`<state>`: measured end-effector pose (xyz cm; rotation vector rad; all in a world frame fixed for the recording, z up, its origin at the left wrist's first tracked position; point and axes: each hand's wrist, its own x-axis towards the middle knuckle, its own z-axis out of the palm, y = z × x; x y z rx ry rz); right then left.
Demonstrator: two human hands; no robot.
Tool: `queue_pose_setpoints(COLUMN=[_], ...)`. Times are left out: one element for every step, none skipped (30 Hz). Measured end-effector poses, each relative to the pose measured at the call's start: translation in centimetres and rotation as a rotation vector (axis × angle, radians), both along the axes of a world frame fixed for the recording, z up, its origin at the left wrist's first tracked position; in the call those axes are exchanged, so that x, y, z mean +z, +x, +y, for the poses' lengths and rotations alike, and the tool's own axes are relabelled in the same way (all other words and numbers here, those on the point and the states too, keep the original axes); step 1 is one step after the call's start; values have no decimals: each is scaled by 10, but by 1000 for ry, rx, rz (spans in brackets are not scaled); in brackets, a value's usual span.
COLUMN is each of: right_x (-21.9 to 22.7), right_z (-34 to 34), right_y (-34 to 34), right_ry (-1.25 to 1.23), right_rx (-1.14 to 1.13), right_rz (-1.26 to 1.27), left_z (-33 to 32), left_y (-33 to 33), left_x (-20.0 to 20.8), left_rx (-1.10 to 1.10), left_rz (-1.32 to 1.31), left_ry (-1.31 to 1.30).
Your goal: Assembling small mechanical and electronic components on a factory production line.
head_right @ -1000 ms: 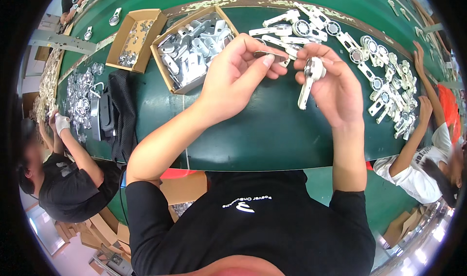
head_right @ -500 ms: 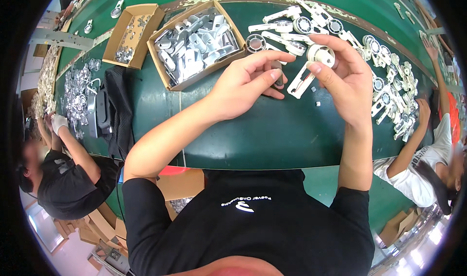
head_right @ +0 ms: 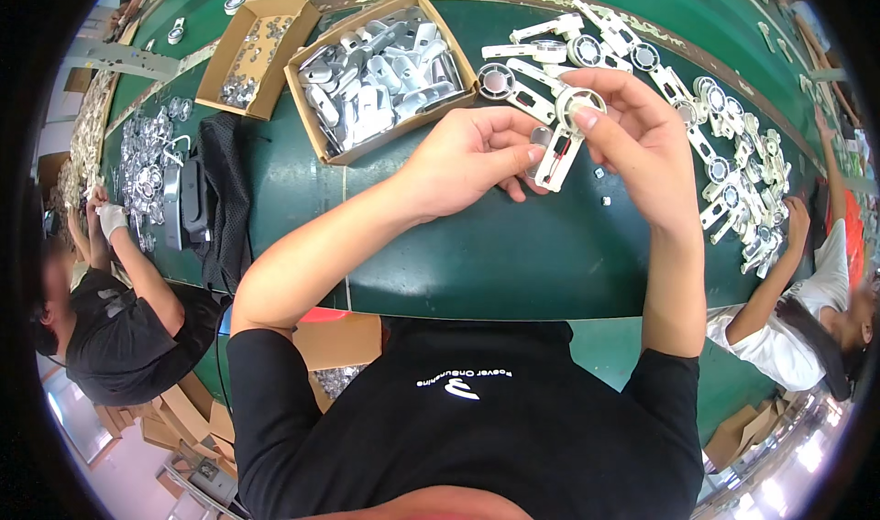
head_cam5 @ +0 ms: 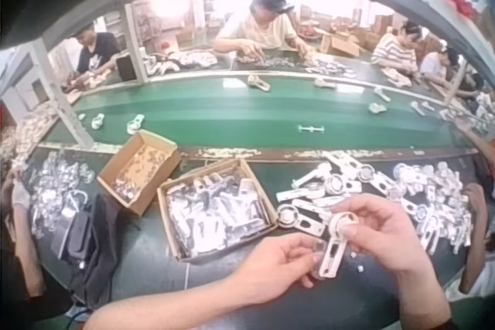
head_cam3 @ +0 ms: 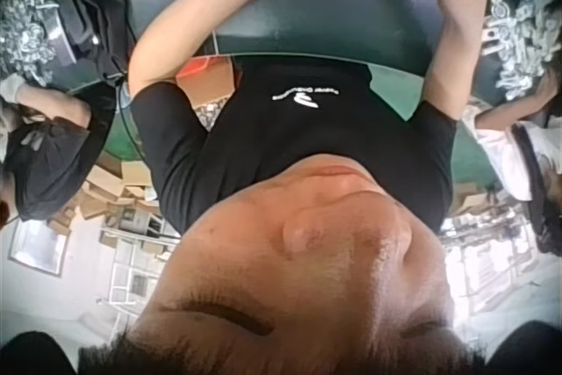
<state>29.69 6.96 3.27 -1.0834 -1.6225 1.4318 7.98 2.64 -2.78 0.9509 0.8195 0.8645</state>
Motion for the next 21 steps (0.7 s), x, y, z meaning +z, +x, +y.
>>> queue_pose_setpoints(right_x=[-3, -3, -2, -1, -1, 0, -1, -2, -3, -2, -2, -1, -2, -2, -3, -4, -5, -6, -7, -8, -8], right_z=[1, 1, 1, 0, -1, -2, -2, -2, -2, -3, -3, -2, -1, -1, -1, 0, 0, 1, 1, 1, 1], right_y=[2, 1, -1, -2, -3, -5, -6, -7, -9, -8, -8, -8, -8, -8, -8, -8, -9, -9, -10, -10, -11], right_ry=[4, 3, -7, -18, -19, -26, -33, -33, -36, -39, -38, -28, -19, -19, -34, -50, -49, -60, -72, -72, -78], right_rx=[42, 43, 60, 78, 78, 80, 84, 86, 82, 74, 72, 67, 63, 62, 80, 98, 96, 110, 125, 125, 129], right_rz=[-31, -32, -29, -25, -26, -35, -41, -38, -45, -56, -58, -82, -105, -104, -94, -84, -84, -78, -71, -70, -64], left_z=[0, 0, 0, -1, -2, -2, -3, -3, -4, -4, -4, -3, -3, -2, -2, -1, -1, 0, 0, -1, -1], left_y=[0, 0, 0, 1, 1, 1, 1, 1, 0, 1, 2, 2, 1, 0, 0, -1, -1, -1, -1, -2, -2], left_x=[-1, -1, -1, -1, -2, -4, -3, -3, -3, -1, -1, -1, -2, -2, -2, -2, -2, -2, -2, -3, -3], left_rx=[-10, -9, -14, -18, -17, -23, -26, -24, -24, -28, -29, -36, -42, -43, -68, -93, -94, -100, -103, -102, -97], left_rz=[-16, -16, -19, -22, -22, -38, -51, -49, -56, -66, -68, -75, -82, -81, -64, -46, -46, -55, -63, -61, -67], left_ry=[-21, -22, -38, -56, -57, -63, -70, -70, -101, -130, -129, -125, -122, -122, -111, -101, -100, -103, -108, -108, -111])
